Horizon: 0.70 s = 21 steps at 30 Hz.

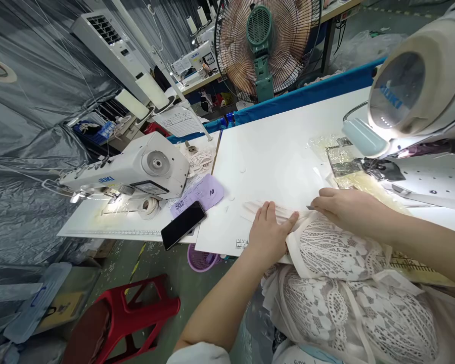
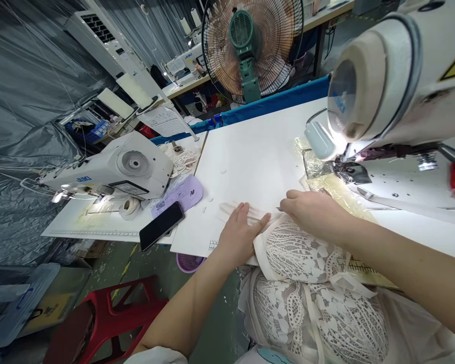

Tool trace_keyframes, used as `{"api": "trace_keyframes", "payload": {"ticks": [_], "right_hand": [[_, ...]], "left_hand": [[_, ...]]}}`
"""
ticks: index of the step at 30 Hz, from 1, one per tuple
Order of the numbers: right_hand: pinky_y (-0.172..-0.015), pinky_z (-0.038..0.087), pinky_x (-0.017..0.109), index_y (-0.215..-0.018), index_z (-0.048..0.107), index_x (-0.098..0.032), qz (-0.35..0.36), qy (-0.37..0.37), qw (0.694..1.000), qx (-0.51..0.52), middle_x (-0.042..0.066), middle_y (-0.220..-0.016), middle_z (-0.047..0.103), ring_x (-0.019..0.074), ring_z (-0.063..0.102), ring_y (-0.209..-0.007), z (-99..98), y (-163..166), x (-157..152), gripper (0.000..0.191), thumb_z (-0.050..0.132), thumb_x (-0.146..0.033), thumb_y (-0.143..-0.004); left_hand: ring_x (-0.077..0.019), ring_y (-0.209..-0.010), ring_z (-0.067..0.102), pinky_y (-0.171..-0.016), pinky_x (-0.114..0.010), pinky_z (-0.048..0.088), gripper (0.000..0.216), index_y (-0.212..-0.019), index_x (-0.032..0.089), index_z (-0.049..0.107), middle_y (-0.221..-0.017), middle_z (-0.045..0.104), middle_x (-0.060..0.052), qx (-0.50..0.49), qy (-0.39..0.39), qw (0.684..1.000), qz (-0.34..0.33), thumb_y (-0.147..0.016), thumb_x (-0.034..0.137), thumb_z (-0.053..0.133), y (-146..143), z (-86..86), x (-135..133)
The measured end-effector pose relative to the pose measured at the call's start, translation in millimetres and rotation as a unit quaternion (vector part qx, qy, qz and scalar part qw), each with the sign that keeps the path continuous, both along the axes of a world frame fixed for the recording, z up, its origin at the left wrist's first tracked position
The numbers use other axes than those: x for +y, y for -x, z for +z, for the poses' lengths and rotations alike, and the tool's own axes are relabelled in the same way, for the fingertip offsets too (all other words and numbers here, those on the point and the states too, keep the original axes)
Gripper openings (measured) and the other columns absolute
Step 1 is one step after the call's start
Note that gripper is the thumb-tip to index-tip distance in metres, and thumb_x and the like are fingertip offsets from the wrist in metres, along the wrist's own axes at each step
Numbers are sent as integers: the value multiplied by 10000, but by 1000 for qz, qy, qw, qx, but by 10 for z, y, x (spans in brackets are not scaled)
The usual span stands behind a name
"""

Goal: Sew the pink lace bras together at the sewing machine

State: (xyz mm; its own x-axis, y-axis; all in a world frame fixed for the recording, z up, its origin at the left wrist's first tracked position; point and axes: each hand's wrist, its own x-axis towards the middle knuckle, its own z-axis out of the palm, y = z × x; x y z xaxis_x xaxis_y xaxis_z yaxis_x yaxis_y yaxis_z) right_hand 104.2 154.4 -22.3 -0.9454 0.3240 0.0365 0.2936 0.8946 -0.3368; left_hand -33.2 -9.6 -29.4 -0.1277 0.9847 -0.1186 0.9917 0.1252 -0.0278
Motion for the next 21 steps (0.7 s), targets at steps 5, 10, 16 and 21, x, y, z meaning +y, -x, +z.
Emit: {"api": "trace_keyframes", "payload": {"ticks": [5, 10, 16, 21], "right_hand": [[-465, 423, 277, -707, 440, -223, -118, 207, 968, 82, 31, -631, 571, 168, 545, -544, 36, -78, -182, 303, 316, -409, -911], [-634, 550, 381, -854, 504, -227, -34, 288, 955, 67, 101, -963, 680, 227, 655, -816, -115, -114, -617, 331, 269, -445, -940], [-924, 484, 478, -986, 513, -202, 40, 167, 974, 146, 132, -1243, 583, 248, 523, -1176, -364, -163, -911, 263, 282, -322, -949], [-880, 512, 447, -979, 537, -214, 60, 159, 977, 126, 116, -1188, 616, 246, 560, -1127, -321, -234, -847, 277, 299, -354, -951]], "left_hand": [[-346, -1352, 254, -1060, -498, 291, 477, -1356, 307, 427, -1448, 322, -136, -19, 4, 1000, 3, -890, 374, 504, 194, 11, -20], [-297, -1352, 277, -1066, -505, 287, 375, -1283, 321, 515, -1459, 327, -88, -67, 33, 997, 27, -915, 372, 468, 495, 179, -119], [-228, -1264, 422, -1023, -359, 405, 364, -1188, 107, 580, -1345, 455, -159, -95, -65, 991, 64, -942, 276, 371, 181, 159, -175], [-288, -1322, 335, -1053, -450, 359, 428, -1275, 129, 500, -1375, 412, -184, -78, -115, 990, 11, -921, 360, 427, 28, -156, -229]]}}
